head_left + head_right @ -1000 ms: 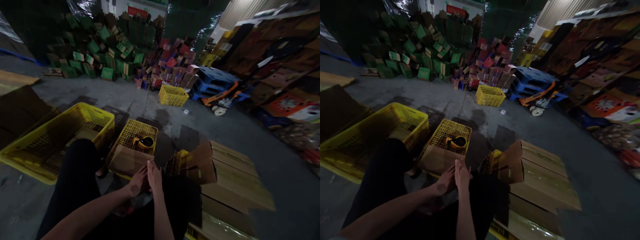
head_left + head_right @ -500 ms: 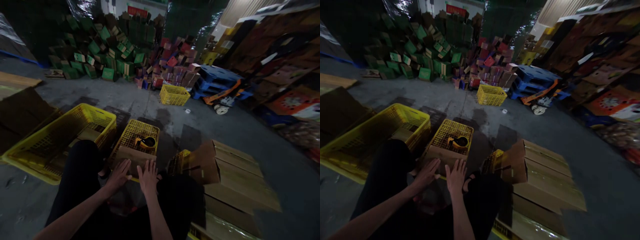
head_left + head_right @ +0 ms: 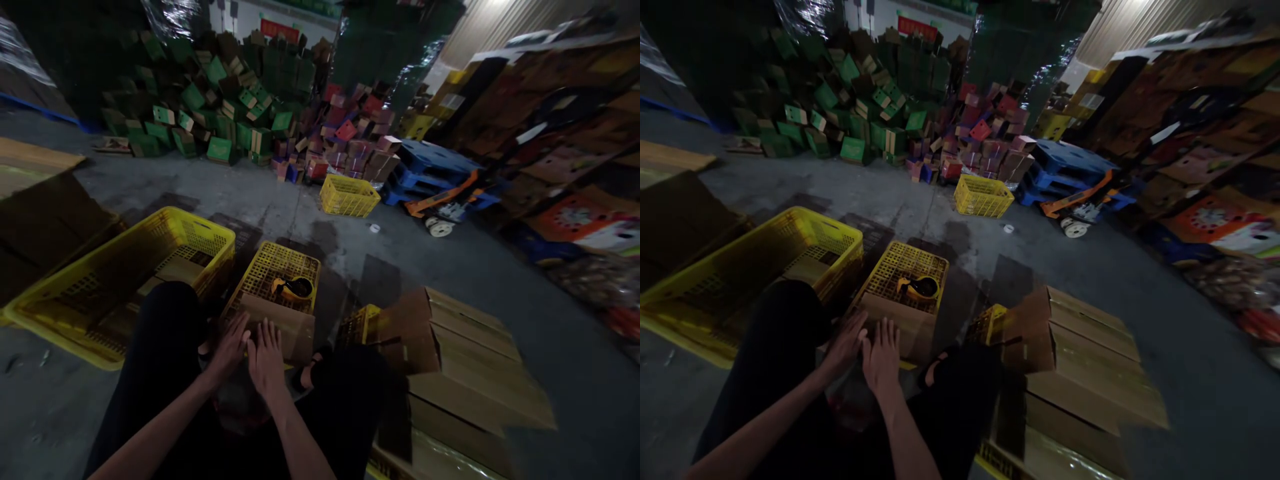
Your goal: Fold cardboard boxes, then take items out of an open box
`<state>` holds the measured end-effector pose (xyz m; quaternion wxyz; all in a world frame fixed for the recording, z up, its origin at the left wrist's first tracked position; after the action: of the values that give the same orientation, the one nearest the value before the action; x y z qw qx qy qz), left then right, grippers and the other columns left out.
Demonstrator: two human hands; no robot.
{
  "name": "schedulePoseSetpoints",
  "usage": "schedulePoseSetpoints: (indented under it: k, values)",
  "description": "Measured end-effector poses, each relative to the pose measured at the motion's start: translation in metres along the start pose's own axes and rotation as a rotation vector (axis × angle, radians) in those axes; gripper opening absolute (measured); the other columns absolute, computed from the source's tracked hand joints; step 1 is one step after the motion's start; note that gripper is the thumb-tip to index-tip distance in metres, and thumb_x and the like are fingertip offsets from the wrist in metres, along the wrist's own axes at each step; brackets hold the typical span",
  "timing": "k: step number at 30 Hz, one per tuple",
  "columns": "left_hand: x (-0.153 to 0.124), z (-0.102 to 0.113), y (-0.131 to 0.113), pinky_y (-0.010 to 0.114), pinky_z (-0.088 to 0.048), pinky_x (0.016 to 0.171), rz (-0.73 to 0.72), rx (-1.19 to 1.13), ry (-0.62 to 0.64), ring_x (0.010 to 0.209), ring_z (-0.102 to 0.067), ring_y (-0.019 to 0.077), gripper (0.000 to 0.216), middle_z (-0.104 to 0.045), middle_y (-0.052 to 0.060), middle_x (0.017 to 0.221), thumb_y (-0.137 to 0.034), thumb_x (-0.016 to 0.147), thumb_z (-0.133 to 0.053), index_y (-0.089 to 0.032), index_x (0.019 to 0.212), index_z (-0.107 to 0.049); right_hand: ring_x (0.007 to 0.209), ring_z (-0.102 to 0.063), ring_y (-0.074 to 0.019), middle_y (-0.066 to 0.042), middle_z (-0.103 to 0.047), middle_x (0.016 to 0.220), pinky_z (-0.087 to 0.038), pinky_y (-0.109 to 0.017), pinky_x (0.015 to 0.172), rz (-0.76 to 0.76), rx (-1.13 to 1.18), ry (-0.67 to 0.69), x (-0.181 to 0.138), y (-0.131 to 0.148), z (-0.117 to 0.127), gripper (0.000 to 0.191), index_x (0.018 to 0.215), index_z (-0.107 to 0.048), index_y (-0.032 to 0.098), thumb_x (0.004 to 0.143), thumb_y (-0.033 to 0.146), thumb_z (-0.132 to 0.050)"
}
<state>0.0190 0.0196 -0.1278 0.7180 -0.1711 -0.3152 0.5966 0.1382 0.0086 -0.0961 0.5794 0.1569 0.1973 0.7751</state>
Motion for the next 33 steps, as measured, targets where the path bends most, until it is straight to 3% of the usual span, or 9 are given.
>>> schedulePoseSetpoints:
  k: [3,7,14,20,28,33]
  values:
    - [0.012,-0.004,-0.005,0.047,-0.039,0.116,-0.012,-0.144,0.039,0.138,-0.048,0.0247,0.049,-0.056,0.013,0.145,-0.032,0.102,-0.031,-0.018,0.143,-0.054,0.152,-0.025,-0.0210,-0.007,-0.041,0.158,-0.019,-0.047,0.125,0.070,0.107,0.037,0.009,0.008,0.004,0.051,0.150,-0.044,0.017,0.107,0.031,-0.021]
    - [0.021,-0.015,-0.014,0.049,-0.041,0.115,-0.087,-0.181,0.067,0.136,-0.050,0.0252,0.048,-0.060,0.014,0.141,-0.027,0.100,-0.033,-0.018,0.139,-0.058,0.150,-0.031,-0.0181,-0.006,-0.046,0.155,-0.022,-0.046,0.124,0.001,0.154,0.019,0.014,-0.002,0.011,0.051,0.149,-0.046,0.020,0.107,0.030,-0.019]
    - [0.015,-0.045,-0.018,0.051,-0.029,0.120,-0.194,0.172,0.163,0.146,-0.038,0.0266,0.051,-0.046,0.011,0.155,-0.024,0.098,-0.037,-0.018,0.148,-0.049,0.152,-0.026,-0.0207,-0.009,-0.042,0.157,-0.018,-0.046,0.125,-0.096,0.085,0.005,0.002,-0.027,0.014,0.056,0.151,-0.044,0.015,0.107,0.042,-0.020]
    - [0.007,-0.027,-0.002,0.049,-0.030,0.118,-0.142,0.300,0.072,0.147,-0.036,0.0290,0.056,-0.043,0.013,0.157,-0.040,0.101,-0.042,-0.016,0.151,-0.044,0.150,-0.030,-0.0246,-0.011,-0.041,0.157,-0.020,-0.047,0.123,-0.201,0.029,-0.048,-0.011,-0.055,0.027,0.063,0.149,-0.047,0.012,0.105,0.050,-0.019]
    - [0.002,-0.008,0.022,0.048,-0.031,0.117,0.021,0.324,-0.047,0.148,-0.034,0.0297,0.061,-0.040,0.015,0.158,-0.048,0.102,-0.036,-0.014,0.152,-0.041,0.151,-0.027,-0.0266,-0.015,-0.038,0.158,-0.022,-0.047,0.122,-0.372,0.026,-0.171,-0.030,-0.113,0.030,0.073,0.150,-0.044,0.008,0.103,0.057,-0.016]
    - [0.002,-0.008,0.013,0.053,-0.026,0.119,0.008,0.355,-0.092,0.148,-0.033,0.0318,0.061,-0.040,0.016,0.158,-0.047,0.101,-0.038,-0.013,0.151,-0.043,0.152,-0.025,-0.0283,-0.017,-0.031,0.161,-0.023,-0.046,0.122,-0.390,0.012,-0.181,-0.031,-0.115,0.029,0.077,0.152,-0.039,0.004,0.102,0.059,-0.016]
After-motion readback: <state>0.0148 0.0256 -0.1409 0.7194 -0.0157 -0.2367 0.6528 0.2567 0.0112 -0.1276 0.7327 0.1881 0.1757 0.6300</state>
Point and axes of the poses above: each hand's wrist, its own x-axis towards the middle knuckle, its own z-axis out of the back of the hand, y = z × x, the point moved 8 cm from there along x, towards the middle knuckle
